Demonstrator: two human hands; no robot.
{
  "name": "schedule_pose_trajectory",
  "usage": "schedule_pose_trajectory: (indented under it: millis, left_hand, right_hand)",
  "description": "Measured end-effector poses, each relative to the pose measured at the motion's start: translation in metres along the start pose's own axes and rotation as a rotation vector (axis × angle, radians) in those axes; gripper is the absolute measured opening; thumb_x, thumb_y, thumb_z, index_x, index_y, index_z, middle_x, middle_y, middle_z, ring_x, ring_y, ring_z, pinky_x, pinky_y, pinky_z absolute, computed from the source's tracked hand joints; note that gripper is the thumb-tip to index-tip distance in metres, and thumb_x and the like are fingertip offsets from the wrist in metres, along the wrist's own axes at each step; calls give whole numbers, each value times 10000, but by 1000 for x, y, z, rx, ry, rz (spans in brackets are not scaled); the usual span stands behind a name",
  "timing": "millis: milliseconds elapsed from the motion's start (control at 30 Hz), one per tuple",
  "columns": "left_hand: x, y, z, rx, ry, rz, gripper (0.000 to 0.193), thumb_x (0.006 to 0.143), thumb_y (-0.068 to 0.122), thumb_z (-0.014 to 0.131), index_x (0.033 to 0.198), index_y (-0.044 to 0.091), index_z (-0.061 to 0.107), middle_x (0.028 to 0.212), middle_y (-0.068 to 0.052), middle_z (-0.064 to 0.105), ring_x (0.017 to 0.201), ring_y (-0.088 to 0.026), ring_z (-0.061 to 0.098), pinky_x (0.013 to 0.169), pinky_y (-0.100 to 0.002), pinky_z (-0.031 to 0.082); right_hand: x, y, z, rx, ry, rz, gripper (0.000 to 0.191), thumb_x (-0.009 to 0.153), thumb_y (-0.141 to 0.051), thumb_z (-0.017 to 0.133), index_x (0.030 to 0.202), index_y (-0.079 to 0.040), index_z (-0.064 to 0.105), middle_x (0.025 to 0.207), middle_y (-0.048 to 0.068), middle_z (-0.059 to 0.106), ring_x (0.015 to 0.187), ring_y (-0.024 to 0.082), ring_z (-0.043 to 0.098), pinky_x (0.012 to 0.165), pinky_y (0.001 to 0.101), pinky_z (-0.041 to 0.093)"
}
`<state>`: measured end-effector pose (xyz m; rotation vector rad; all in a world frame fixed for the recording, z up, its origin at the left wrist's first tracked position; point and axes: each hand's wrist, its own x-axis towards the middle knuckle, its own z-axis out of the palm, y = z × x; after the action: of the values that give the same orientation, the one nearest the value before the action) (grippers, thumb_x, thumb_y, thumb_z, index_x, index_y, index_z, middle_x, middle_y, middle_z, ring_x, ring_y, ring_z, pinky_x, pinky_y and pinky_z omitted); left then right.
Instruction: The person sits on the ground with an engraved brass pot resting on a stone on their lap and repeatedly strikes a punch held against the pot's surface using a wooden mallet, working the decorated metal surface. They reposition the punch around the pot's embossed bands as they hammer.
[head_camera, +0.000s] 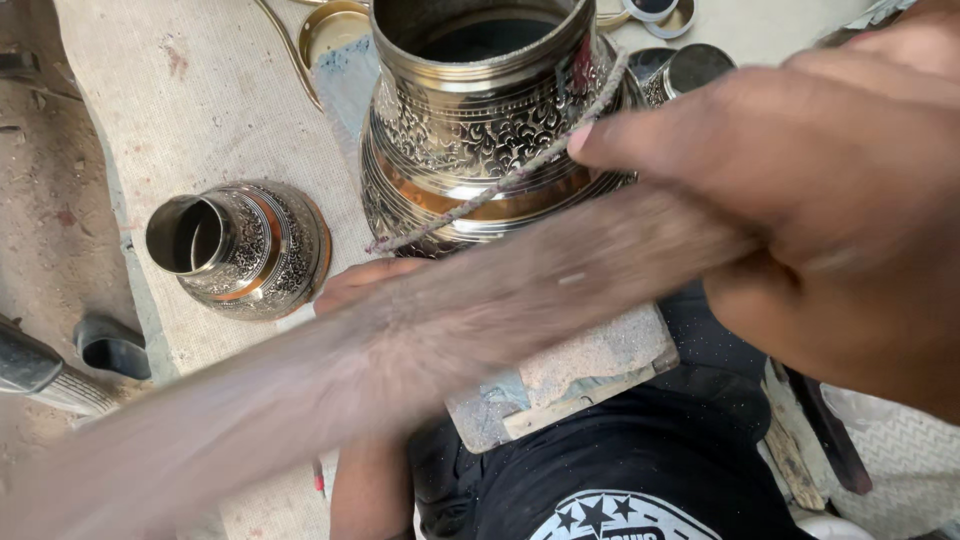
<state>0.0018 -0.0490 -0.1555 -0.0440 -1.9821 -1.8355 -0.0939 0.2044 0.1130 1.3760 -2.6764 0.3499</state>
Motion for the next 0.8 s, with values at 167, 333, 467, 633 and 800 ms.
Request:
schedule_pose_trajectory:
  millis: [167, 333, 467, 633, 800]
  left_hand:
    - [24, 21, -7, 52, -191, 420, 121, 985, 107, 700, 1021, -5, 729, 963, -100, 759, 855, -214, 777, 740, -294, 654]
    - [28, 42, 7, 487, 82, -411, 121, 853, 117, 797, 932, 25, 794, 850, -88, 801, 673, -197, 765, 594, -293, 610]
    - [15, 51, 17, 144, 82, 474, 334, 919, 9, 782, 1202, 145, 668, 1003, -114, 734, 861, -195, 730, 828, -316, 597]
    - [10, 60, 29, -108, -38, 366, 537, 974, -135, 679, 1436, 122, 587, 1089, -206, 749, 835, -230, 774, 731, -278, 658]
    - [19, 70, 43, 60, -100, 493, 477, 953, -161, 605, 1345, 110, 628, 1012, -181, 760, 867, -239, 782, 708, -291, 664]
  right_hand:
    - [1, -5, 2, -192, 16, -93, 439, 742, -156, 801, 1172, -121, 720, 899, 8, 703, 737, 216, 622, 726, 435, 445]
    - [-9, -6, 8, -315, 38, -12, 359, 775, -108, 797, 1127, -153, 741, 889, 3, 728, 733, 213, 662, 728, 408, 474]
    - [-31, 15, 29, -8, -41, 275, 431, 764, -26, 763, 1174, -156, 729, 854, 3, 724, 750, 136, 690, 694, 353, 485]
    - [-74, 38, 71, 605, 290, 512, 377, 868, -52, 754, 1191, -33, 560, 1012, 28, 662, 888, 75, 670, 734, 234, 576]
    - [-95, 36, 71, 513, 312, 452, 403, 879, -11, 779, 1205, 17, 543, 984, 81, 664, 926, 144, 673, 790, 286, 555]
